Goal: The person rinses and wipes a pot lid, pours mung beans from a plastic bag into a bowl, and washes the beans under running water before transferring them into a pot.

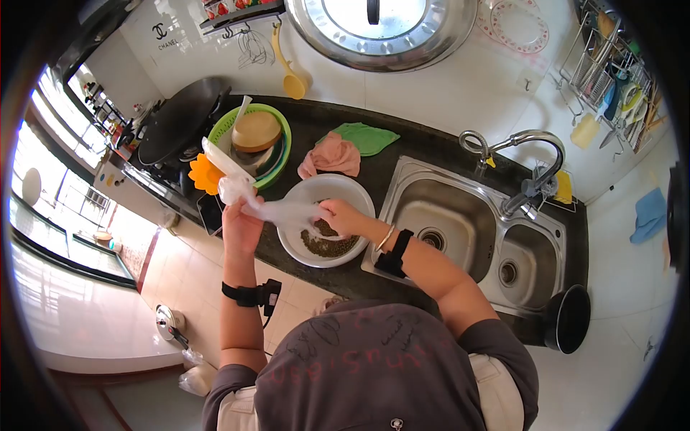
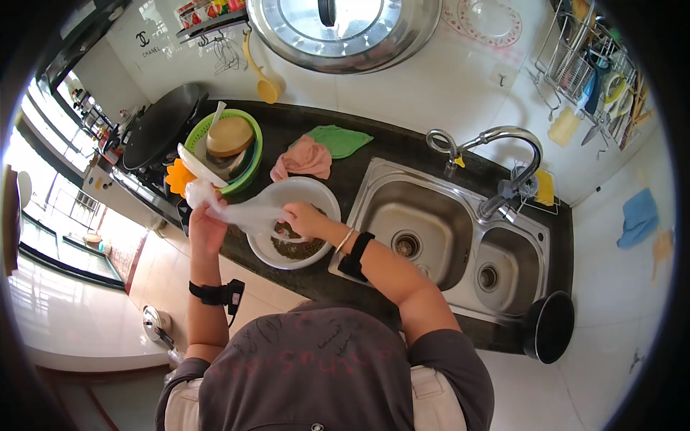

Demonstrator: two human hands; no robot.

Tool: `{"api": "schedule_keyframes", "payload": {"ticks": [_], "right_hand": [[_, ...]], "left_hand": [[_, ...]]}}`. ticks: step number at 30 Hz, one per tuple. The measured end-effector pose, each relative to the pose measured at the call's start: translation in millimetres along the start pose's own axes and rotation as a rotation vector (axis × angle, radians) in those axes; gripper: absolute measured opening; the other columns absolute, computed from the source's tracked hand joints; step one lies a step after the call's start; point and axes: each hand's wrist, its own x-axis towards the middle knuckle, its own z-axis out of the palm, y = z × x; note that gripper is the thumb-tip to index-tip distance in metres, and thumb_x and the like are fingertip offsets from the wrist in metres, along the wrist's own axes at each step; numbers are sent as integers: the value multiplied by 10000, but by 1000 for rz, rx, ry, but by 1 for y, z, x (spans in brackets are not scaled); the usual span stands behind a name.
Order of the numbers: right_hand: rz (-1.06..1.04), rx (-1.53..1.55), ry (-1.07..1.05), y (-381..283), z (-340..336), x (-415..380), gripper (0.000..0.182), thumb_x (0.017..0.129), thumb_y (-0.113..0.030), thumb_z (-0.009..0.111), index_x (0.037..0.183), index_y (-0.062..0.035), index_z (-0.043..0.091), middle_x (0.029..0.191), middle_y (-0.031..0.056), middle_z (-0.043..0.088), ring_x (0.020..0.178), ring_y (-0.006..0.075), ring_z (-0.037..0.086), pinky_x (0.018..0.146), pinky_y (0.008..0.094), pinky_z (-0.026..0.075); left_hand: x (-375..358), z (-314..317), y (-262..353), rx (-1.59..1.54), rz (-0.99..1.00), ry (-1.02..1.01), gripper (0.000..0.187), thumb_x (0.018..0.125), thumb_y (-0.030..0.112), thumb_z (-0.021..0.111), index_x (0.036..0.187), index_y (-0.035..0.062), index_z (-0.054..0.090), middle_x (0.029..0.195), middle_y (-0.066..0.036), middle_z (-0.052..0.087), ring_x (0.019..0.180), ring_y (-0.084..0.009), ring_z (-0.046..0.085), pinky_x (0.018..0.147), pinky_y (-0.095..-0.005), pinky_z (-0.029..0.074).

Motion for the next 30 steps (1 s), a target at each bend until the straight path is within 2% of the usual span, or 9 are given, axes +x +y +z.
{"api": "schedule_keyframes", "payload": {"ticks": [5,7,11,15,16,19,21,25,30], "right_hand": [[-44,-239,-199,-48,-47,-3,188,828,-210,639,779,-30,665,587,-6,554,533,76,484,507,253,389],[9,-180,-281,-58,-64,0,223,807,-253,672,758,-37,660,566,-24,532,527,66,471,486,242,366],[-89,-267,-398,-78,-55,0,294,857,-321,617,732,-56,610,581,-30,523,490,57,449,438,226,337],[154,452,-398,-117,-11,-38,327,956,-350,469,774,-81,499,576,-32,439,430,60,369,378,196,271],[101,685,-505,-109,-3,-41,334,979,-356,428,774,-94,458,568,-37,396,411,54,326,360,189,240],[141,1008,-595,-84,8,-48,334,979,-344,437,743,-109,421,561,-56,321,412,38,238,361,188,189],[114,1025,-567,-67,5,-49,332,969,-358,454,747,-113,419,563,-59,301,436,32,236,377,186,183],[26,998,-268,-59,4,-61,271,972,-306,454,839,-73,484,588,-34,350,435,76,323,365,228,256],[150,379,331,-70,15,-78,309,973,-348,400,1029,-47,445,856,72,532,707,199,578,548,326,492]], "left_hand": [[-22,29,23,262,-58,-243,509,752,163,661,1207,-3,505,960,-57,584,883,-184,589,781,-333,488],[-24,29,26,1153,-356,-395,345,724,109,640,1051,2,620,841,-54,612,812,-183,603,783,-326,489],[-20,20,-4,1982,298,-183,171,636,-35,589,803,-27,630,811,-181,625,782,-349,614,722,-371,488],[-1,37,-17,1775,482,-35,157,698,-6,578,844,-10,634,787,-199,605,739,-356,611,673,-388,486],[4,25,-22,1505,120,56,184,736,-3,558,900,-33,637,868,-193,630,793,-289,635,729,-371,496],[-9,61,-13,339,-135,-12,223,737,-17,539,937,-65,628,954,-185,642,860,-247,632,802,-359,495],[-11,42,-12,186,-199,-197,299,691,8,534,965,-73,620,928,-142,662,858,-239,646,822,-359,508],[-16,65,-16,967,-439,-419,270,678,-20,473,888,-51,639,787,-67,646,733,-107,584,705,-243,463],[-14,88,-71,1533,142,-619,80,755,-68,469,788,-34,534,690,-59,536,673,-164,504,635,-302,421]]}}
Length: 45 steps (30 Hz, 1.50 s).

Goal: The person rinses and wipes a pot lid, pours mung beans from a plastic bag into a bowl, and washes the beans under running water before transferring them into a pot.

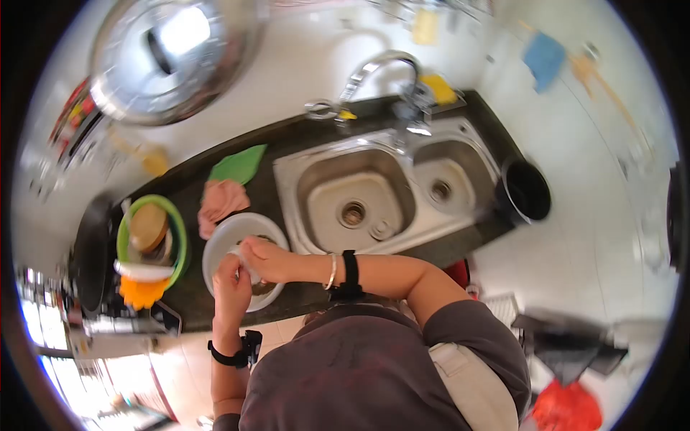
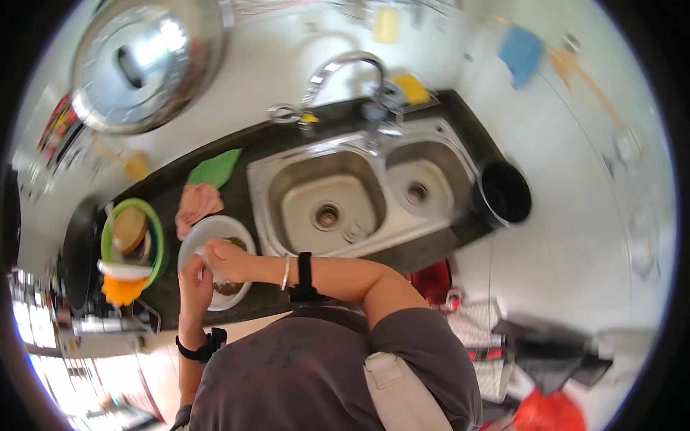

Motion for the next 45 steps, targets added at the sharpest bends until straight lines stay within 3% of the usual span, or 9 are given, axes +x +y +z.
{"api": "schedule_keyframes", "payload": {"ticks": [2,9,15,19,22,31,41,43,45], "right_hand": [[-841,-575,759,26,3,-2,322,942,-348,449,1035,-40,462,887,154,561,742,303,594,596,412,488],[-314,-892,643,28,-38,-145,306,887,-371,513,861,-67,493,721,137,587,671,361,598,558,456,461],[79,-430,1431,107,-89,-296,314,893,-350,504,892,-103,698,777,113,670,685,292,649,625,374,517],[478,-602,1554,173,-144,-409,373,901,-344,447,871,-7,605,813,237,629,767,390,616,686,497,476],[612,-916,1417,333,-192,-459,283,844,-250,527,932,19,528,919,284,588,845,445,572,730,532,455],[776,-676,1245,412,-269,-474,599,686,-202,720,1225,-66,496,1096,263,575,1026,402,558,844,474,461],[663,-332,1255,471,-299,-470,131,765,-65,554,861,-15,628,824,238,633,807,417,601,709,474,479],[1026,-281,709,429,-299,-468,199,832,-185,518,872,-22,624,807,170,637,734,326,611,639,406,486],[1075,-20,106,337,-296,-440,309,899,-305,481,883,-30,620,790,102,642,661,235,622,568,338,493]], "left_hand": [[5,29,12,-191,31,-88,91,762,-67,474,813,-33,541,724,-66,560,685,-171,514,645,-302,427],[5,69,36,-1169,-435,-780,216,852,-10,554,1056,-56,607,909,-98,654,877,-187,637,766,-305,524],[42,76,16,-917,-201,-120,165,849,30,616,1004,-22,638,871,-91,657,753,-149,629,713,-259,501],[43,53,11,-634,-200,-11,164,879,59,590,1016,-24,626,860,-51,629,768,-114,592,741,-229,465],[39,55,6,-500,-294,79,205,890,70,575,1070,-25,605,932,-48,621,807,-105,581,758,-227,461],[1,55,39,-218,-555,56,233,890,143,600,1060,-15,596,843,-41,622,747,-96,584,704,-219,477],[-62,2,-43,-53,-697,350,406,858,271,642,1177,33,560,1070,-115,612,952,-191,588,775,-309,484],[-71,-3,-67,937,-761,337,741,780,466,675,1275,-39,454,1199,-255,527,1132,-368,480,939,-454,405],[-99,-7,-142,840,-1070,296,1039,714,574,682,1313,-175,281,1283,-377,390,1246,-471,324,1044,-507,268]]}}
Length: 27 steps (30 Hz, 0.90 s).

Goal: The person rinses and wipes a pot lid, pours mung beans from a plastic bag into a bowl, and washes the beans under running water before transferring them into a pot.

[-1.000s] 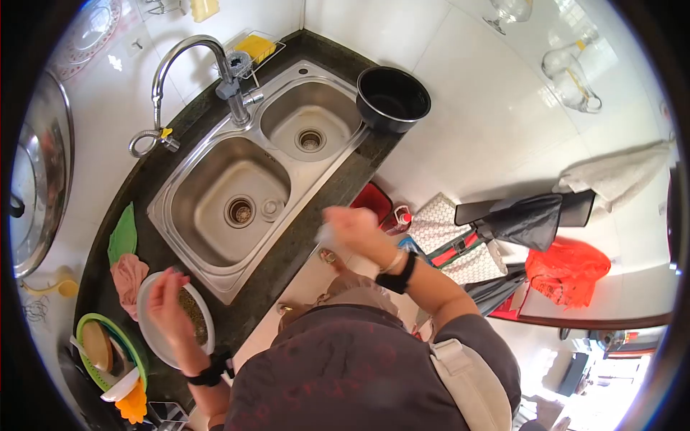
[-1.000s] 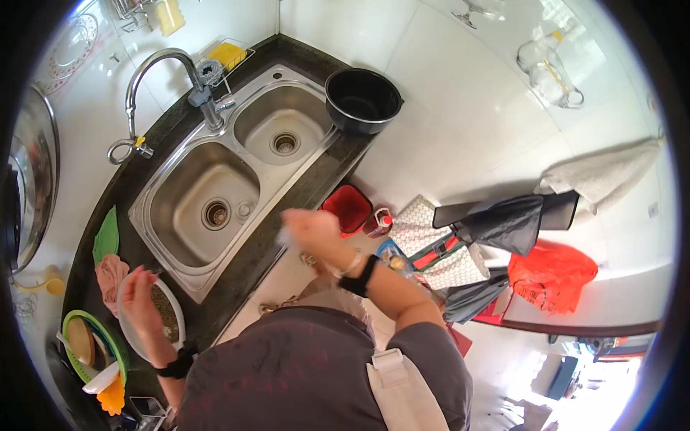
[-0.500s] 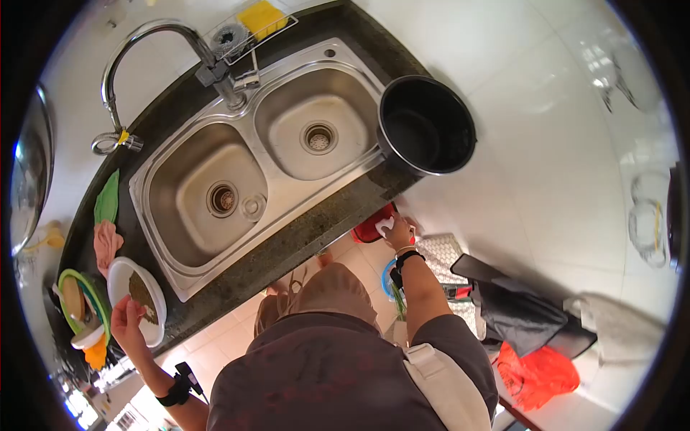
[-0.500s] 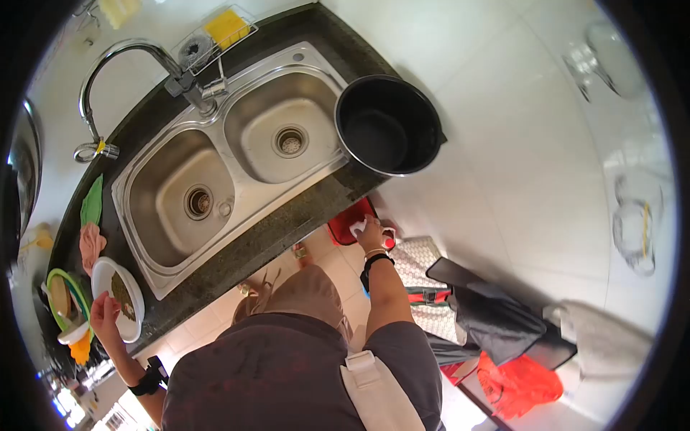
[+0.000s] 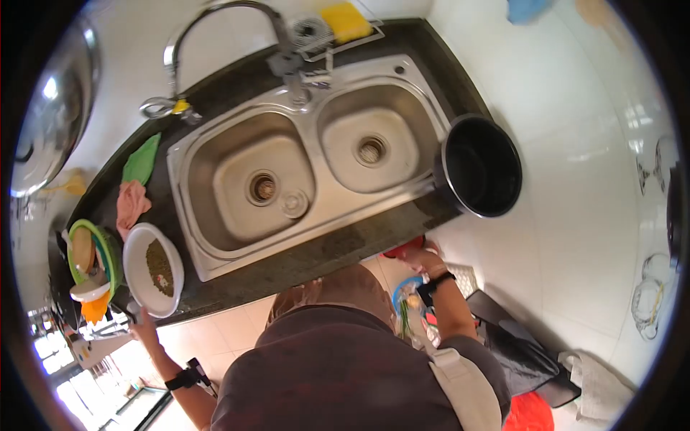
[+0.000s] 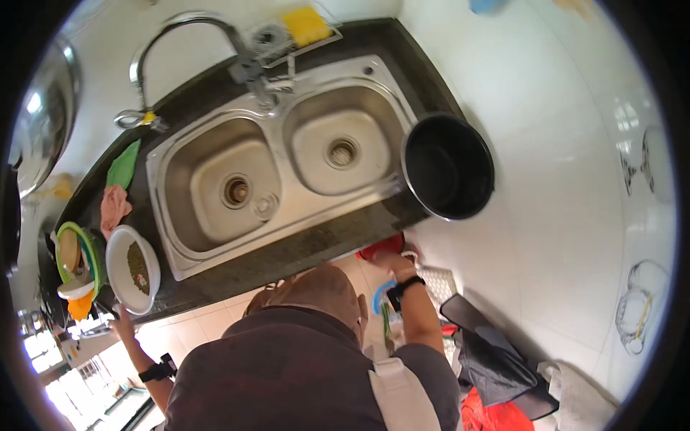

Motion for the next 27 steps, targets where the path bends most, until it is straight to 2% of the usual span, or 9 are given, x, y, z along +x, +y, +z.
{"api": "schedule_keyframes", "payload": {"ticks": [2,3,6,9,10,12,14,17,27], "right_hand": [[-133,126,-249,-95,14,-97,382,964,-346,431,963,-16,624,806,95,666,696,187,662,567,283,524],[-317,149,-370,-133,15,-136,363,974,-313,419,1023,-12,616,833,100,674,733,174,671,625,265,540],[-638,44,-316,-239,7,-213,348,973,-304,429,1003,-16,622,820,96,671,703,158,663,608,266,528],[-746,-59,199,-315,-35,-174,264,923,-262,497,963,-24,604,756,78,653,578,139,613,512,251,474],[-811,13,447,-336,-59,-143,251,901,-238,526,1013,-21,585,746,72,645,550,109,583,493,240,456],[-743,106,1011,-381,-119,-92,377,883,-284,501,1081,36,518,889,213,647,790,309,639,682,392,501],[-598,129,1356,-414,-149,-79,527,874,-362,465,1131,98,451,1019,345,579,1049,471,529,900,487,422],[-525,-424,1345,-431,-164,-71,343,871,-261,452,986,24,604,944,297,613,939,441,583,815,500,461],[-540,-436,1377,-422,-160,-66,301,875,-221,437,883,1,639,909,244,633,878,420,599,783,495,472]], "left_hand": [[-56,-33,40,-495,-253,-375,888,720,571,695,1260,-66,393,1128,-238,525,1023,-338,566,730,-461,516],[-55,-25,33,-764,-331,-560,715,760,516,688,1184,-8,450,998,-166,568,858,-252,621,586,-386,532],[-58,4,28,-1449,-299,-827,394,874,173,579,1187,-25,444,1056,-177,581,896,-272,627,645,-373,550],[-75,-5,62,-1766,-519,-841,411,813,-4,493,1218,-34,429,1133,-196,557,974,-317,610,717,-425,567],[-73,-1,61,-1799,-521,-826,411,813,-4,493,1218,-34,429,1133,-196,557,974,-317,610,717,-425,567],[-65,3,63,-1729,-398,-895,494,753,-58,443,1246,-39,411,1168,-202,536,1020,-354,587,788,-499,553],[-74,-21,88,-1698,-258,-890,487,764,-55,442,1250,-49,402,1159,-211,539,1012,-358,595,775,-510,556],[-86,-47,130,-1737,-58,-1038,503,763,-55,442,1262,-10,400,1142,-185,555,969,-342,618,738,-486,572],[-114,-29,282,-1619,22,-1414,530,769,-72,428,1283,43,370,1159,-179,537,981,-353,613,734,-513,570]]}}
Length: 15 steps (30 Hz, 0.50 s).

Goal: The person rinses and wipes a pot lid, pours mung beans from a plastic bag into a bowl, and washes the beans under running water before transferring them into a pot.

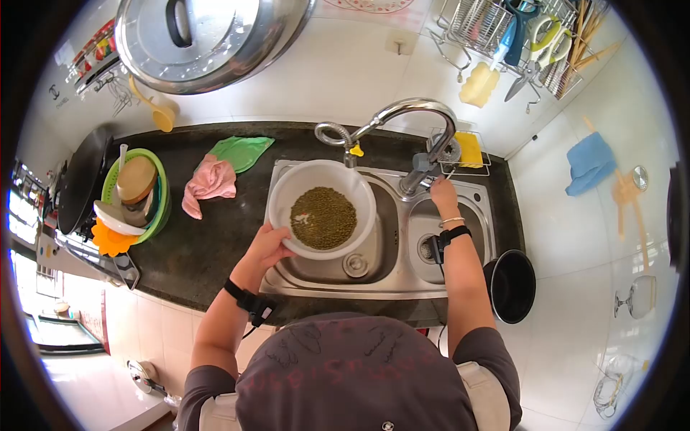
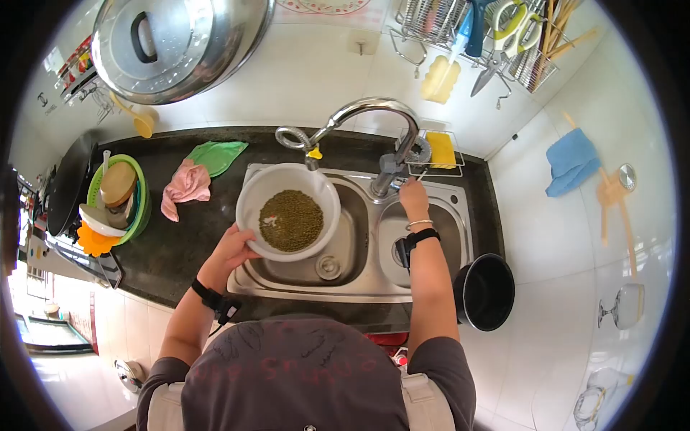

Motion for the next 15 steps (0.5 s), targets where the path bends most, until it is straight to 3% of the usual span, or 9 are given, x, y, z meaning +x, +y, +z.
{"api": "schedule_keyframes", "payload": {"ticks": [2,4,6,8,10,11,12,13,15], "right_hand": [[-83,-82,-118,-15,-21,-19,296,883,-218,419,903,-29,646,905,234,638,884,407,605,790,470,478],[-325,-187,-161,-59,-53,-46,281,867,-245,446,912,-64,657,878,214,650,840,386,624,743,466,492],[-496,-69,-421,-104,-64,-59,337,911,-276,412,944,-27,637,827,209,645,790,385,627,715,456,503],[-281,340,-807,-133,-38,-63,287,875,-245,480,888,4,620,796,220,640,765,369,636,682,437,506],[-340,66,-794,-150,0,-52,271,859,-251,542,875,9,616,763,226,632,773,355,638,681,436,506],[-342,66,-785,-150,24,-49,271,859,-251,542,875,9,616,763,226,632,773,355,638,681,436,506],[-453,9,-538,-147,49,-48,283,854,-270,556,892,3,617,779,227,635,773,366,633,688,441,504],[-560,-47,-287,-149,62,-47,297,849,-289,569,910,-3,618,796,229,638,773,376,627,695,445,502],[-624,-42,-347,-164,69,-53,278,807,-261,624,950,-23,611,879,207,629,843,385,606,744,446,494]], "left_hand": [[24,6,-8,-15,-101,-72,542,767,-72,425,1289,56,355,1170,-176,529,980,-357,613,739,-525,566],[32,24,-8,25,-106,-63,545,762,-73,430,1286,64,365,1182,-167,526,997,-349,605,761,-545,551],[35,43,-6,97,-110,-77,566,757,-61,447,1295,85,355,1191,-150,522,1013,-334,598,763,-548,548],[45,47,-11,145,-135,-92,572,756,-52,457,1297,100,354,1190,-144,522,1003,-328,603,740,-532,558],[52,54,-12,190,-142,-112,578,755,-43,468,1299,115,353,1189,-137,522,993,-323,607,718,-517,568],[51,57,-14,198,-116,-94,562,758,-30,475,1288,118,361,1131,-140,547,917,-305,630,638,-467,581],[51,59,-16,204,-88,-75,547,760,-17,482,1276,122,369,1073,-143,573,842,-287,652,557,-418,594],[52,62,-16,201,-78,-76,547,760,-17,482,1276,122,369,1073,-143,573,842,-287,652,557,-418,594],[54,62,-18,256,-83,-46,557,751,-12,499,1273,133,372,1062,-121,575,824,-278,651,563,-408,595]]}}
